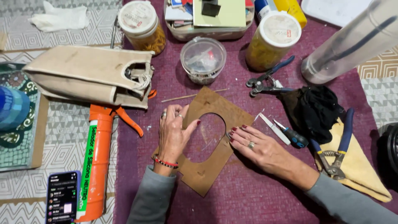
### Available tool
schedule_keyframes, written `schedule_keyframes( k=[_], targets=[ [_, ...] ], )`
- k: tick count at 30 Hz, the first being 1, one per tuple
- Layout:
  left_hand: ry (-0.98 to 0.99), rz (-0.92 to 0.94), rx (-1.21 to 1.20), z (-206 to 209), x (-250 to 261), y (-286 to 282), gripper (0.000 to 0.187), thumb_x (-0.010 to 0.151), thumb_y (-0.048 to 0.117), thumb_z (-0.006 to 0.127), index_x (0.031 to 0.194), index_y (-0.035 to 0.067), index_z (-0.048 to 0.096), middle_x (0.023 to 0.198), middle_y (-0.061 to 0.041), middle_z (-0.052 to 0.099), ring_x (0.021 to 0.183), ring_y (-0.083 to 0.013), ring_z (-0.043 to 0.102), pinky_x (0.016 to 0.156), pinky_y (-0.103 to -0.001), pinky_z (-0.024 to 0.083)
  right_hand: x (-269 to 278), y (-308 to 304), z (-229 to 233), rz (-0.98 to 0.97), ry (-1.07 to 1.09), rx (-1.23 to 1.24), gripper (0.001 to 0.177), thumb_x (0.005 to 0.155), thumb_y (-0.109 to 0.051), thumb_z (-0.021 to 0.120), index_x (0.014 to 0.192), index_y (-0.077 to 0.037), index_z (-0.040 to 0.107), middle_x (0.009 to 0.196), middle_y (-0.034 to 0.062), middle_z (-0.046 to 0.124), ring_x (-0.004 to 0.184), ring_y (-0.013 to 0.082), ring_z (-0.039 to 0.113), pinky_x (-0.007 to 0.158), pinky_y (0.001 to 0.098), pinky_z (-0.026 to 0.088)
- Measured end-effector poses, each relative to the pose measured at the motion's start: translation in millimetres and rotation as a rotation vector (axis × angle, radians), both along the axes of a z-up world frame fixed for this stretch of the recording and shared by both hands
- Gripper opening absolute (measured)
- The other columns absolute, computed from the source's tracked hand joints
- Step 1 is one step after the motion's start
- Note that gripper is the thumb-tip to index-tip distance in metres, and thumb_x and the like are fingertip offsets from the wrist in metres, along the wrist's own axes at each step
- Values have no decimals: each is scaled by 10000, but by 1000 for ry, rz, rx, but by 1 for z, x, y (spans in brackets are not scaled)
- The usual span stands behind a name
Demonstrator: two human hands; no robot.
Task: Clean or sand a metal plate using an abrasive stone tool to remove rust or prepare the surface.
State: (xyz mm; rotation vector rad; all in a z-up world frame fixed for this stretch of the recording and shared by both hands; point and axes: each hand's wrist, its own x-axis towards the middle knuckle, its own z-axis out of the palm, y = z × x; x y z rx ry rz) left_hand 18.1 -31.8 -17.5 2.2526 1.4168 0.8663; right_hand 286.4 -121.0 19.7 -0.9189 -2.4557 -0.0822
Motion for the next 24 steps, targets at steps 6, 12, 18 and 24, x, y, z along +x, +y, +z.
schedule_keyframes(
  k=[6,12,18,24],
  targets=[
    [-21,-12,-9,-2,-1,1,517,861,342,805,1259,33,689,1051,-117,562,962,-344,586,808,-492,501,0,5,-16,9,28,-85,326,1009,-116,468,1242,-45,685,1262,177,710,1198,313,668,1067,527,477],
    [-36,-10,5,-6,-1,1,516,843,323,818,1250,32,691,1042,-123,559,950,-347,587,804,-484,502,10,15,-14,40,54,-85,329,984,-43,472,1249,-38,667,1251,149,720,1198,315,670,1112,527,445],
    [-23,-2,3,-11,-1,2,527,845,342,814,1257,36,692,1049,-118,561,951,-340,586,812,-482,499,6,20,0,12,60,-62,396,951,-16,478,1317,109,566,1246,219,710,1156,322,695,1083,516,493],
    [-17,4,-13,-7,-1,1,529,844,344,814,1257,36,692,1050,-118,565,956,-343,587,814,-484,497,3,3,-1,21,103,-161,432,963,41,399,1372,141,495,1235,244,705,1132,336,706,1056,499,519]
  ],
)
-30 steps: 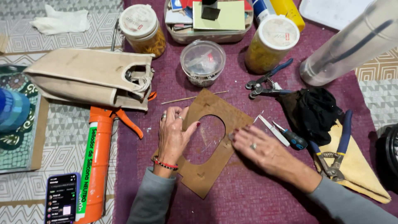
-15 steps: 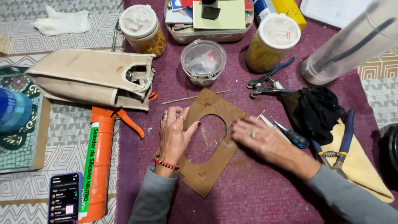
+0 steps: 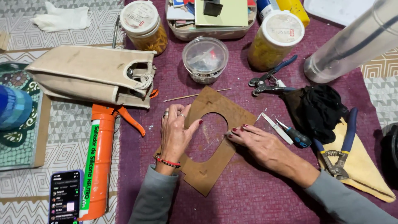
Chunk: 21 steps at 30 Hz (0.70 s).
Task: Clean or sand a metal plate using an abrasive stone tool to remove rust or prepare the surface.
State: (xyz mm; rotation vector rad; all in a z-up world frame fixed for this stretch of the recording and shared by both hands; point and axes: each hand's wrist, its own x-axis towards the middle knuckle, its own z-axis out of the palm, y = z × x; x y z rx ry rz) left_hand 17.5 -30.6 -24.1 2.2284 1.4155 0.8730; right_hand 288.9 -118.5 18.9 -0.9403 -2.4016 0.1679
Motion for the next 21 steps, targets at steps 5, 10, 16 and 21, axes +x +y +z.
schedule_keyframes(
  k=[5,10,16,21],
  targets=[
    [-2,5,-4,6,0,-1,534,838,329,817,1259,27,689,1061,-135,574,967,-363,588,822,-505,496,4,2,-10,5,-12,-50,480,961,62,355,1424,179,405,1279,268,670,1169,373,674,1070,531,502],
    [8,-7,-8,3,1,2,533,851,342,811,1258,21,688,1061,-126,567,971,-346,586,833,-484,495,4,3,6,-2,112,-285,529,965,27,368,1477,156,331,1328,275,650,1219,461,621,1091,596,454],
    [-1,-2,-14,0,0,-1,533,840,334,819,1263,39,687,1057,-109,564,968,-335,583,833,-480,494,7,6,1,21,23,-138,583,913,61,370,1486,169,337,1346,232,650,1200,366,655,1102,550,445],
    [-1,-9,-19,-5,-2,1,530,870,362,797,1267,30,681,1062,-119,560,977,-350,581,834,-486,491,12,8,8,49,-46,-87,574,892,90,357,1463,135,391,1265,177,714,1175,339,679,1123,554,456]
  ],
)
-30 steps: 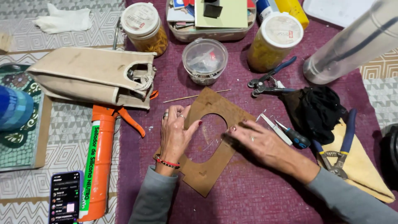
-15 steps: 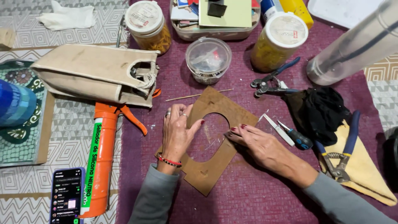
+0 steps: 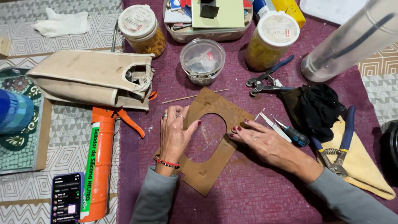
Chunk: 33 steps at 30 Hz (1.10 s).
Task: Clean or sand a metal plate using an abrasive stone tool to remove rust or prepare the surface.
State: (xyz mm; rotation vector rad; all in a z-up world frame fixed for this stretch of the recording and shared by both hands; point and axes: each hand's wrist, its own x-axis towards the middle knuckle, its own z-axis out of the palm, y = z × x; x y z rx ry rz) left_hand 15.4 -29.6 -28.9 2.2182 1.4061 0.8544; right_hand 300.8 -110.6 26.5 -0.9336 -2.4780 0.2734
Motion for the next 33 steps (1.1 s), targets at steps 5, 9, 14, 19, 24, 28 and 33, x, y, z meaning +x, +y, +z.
schedule_keyframes(
  k=[5,9,14,19,24,28,33],
  targets=[
    [7,-1,14,0,2,1,543,864,373,802,1268,30,684,1073,-123,567,987,-356,586,842,-495,492,-10,-8,-5,-6,40,64,465,984,17,334,1418,116,469,1251,199,714,1169,316,691,1095,539,482],
    [21,0,23,1,1,0,553,859,377,806,1268,25,684,1076,-135,574,989,-371,594,830,-511,497,4,-11,-16,-73,-57,195,435,993,14,341,1376,115,522,1246,189,712,1175,297,686,1080,497,504],
    [18,-3,20,4,1,-2,542,850,348,814,1268,27,684,1073,-129,573,978,-362,596,821,-498,498,-13,-12,-28,-224,-104,198,475,950,40,376,1403,98,507,1222,239,700,1169,313,682,1117,464,489],
    [40,59,69,9,7,-2,523,743,201,865,1214,27,720,1119,-112,585,878,-281,588,806,-405,490,-4,-28,-30,-225,-191,-4,580,919,-184,478,1443,61,445,1475,192,548,1352,299,552,1165,412,390],
    [32,58,66,8,8,-2,522,757,205,861,1233,53,710,1118,-100,573,880,-262,580,806,-398,487,-15,0,-34,-491,-189,81,570,916,-97,481,1447,103,419,1385,287,593,1267,340,616,1154,419,427],
    [49,61,54,6,9,-1,514,769,219,848,1229,34,712,1131,-109,576,901,-273,586,823,-406,484,-23,-22,-44,-405,-140,83,634,912,-14,516,1504,96,317,1433,292,556,1288,373,597,1140,433,479],
    [37,68,48,5,8,-1,532,747,203,868,1231,39,720,1104,-96,581,875,-239,572,809,-386,485,-18,-27,-27,-492,-125,21,480,926,-47,501,1389,64,445,1330,273,636,1167,367,673,1097,497,498]
  ],
)
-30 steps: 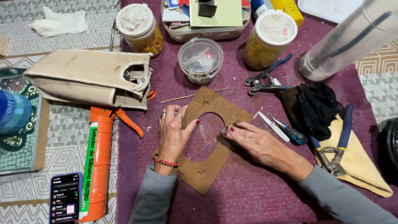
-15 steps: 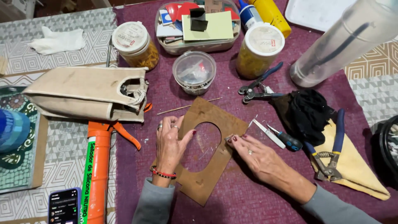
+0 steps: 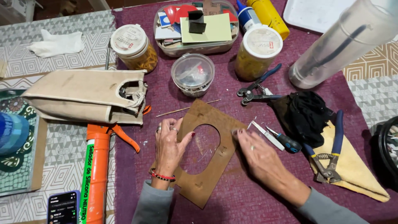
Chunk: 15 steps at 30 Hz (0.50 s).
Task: Clean or sand a metal plate using an abrasive stone tool to remove rust or prepare the surface.
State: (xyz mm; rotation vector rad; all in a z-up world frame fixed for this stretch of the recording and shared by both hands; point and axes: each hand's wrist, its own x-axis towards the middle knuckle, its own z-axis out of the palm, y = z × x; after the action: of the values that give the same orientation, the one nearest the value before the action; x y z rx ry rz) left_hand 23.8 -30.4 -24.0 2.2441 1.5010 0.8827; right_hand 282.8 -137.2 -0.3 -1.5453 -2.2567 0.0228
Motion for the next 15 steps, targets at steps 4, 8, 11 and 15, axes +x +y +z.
schedule_keyframes(
  k=[4,8,11,15],
  targets=[
    [20,-1,9,-2,-2,-2,535,751,217,867,1231,29,721,1112,-106,587,881,-242,574,808,-386,482,0,24,-2,4,-72,14,558,950,-130,447,1442,130,399,1431,292,558,1298,348,587,1161,427,410],
    [-7,-27,5,0,2,2,525,758,201,857,1239,51,710,1120,-105,582,896,-259,583,819,-401,486,-6,12,1,131,64,-50,512,940,-102,485,1411,93,435,1375,244,596,1240,332,614,1135,443,445],
    [-6,-4,4,0,-1,-1,522,751,197,859,1231,48,717,1122,-105,587,885,-262,583,817,-403,482,3,-5,2,245,63,-125,560,952,-166,444,1454,79,408,1445,205,564,1324,296,572,1159,421,404],
    [-21,-2,-3,2,-1,-2,518,748,194,864,1217,23,723,1110,-101,584,876,-246,578,811,-387,484,11,-6,11,276,25,-100,535,932,-156,489,1425,47,451,1427,180,588,1284,296,601,1128,419,423]
  ],
)
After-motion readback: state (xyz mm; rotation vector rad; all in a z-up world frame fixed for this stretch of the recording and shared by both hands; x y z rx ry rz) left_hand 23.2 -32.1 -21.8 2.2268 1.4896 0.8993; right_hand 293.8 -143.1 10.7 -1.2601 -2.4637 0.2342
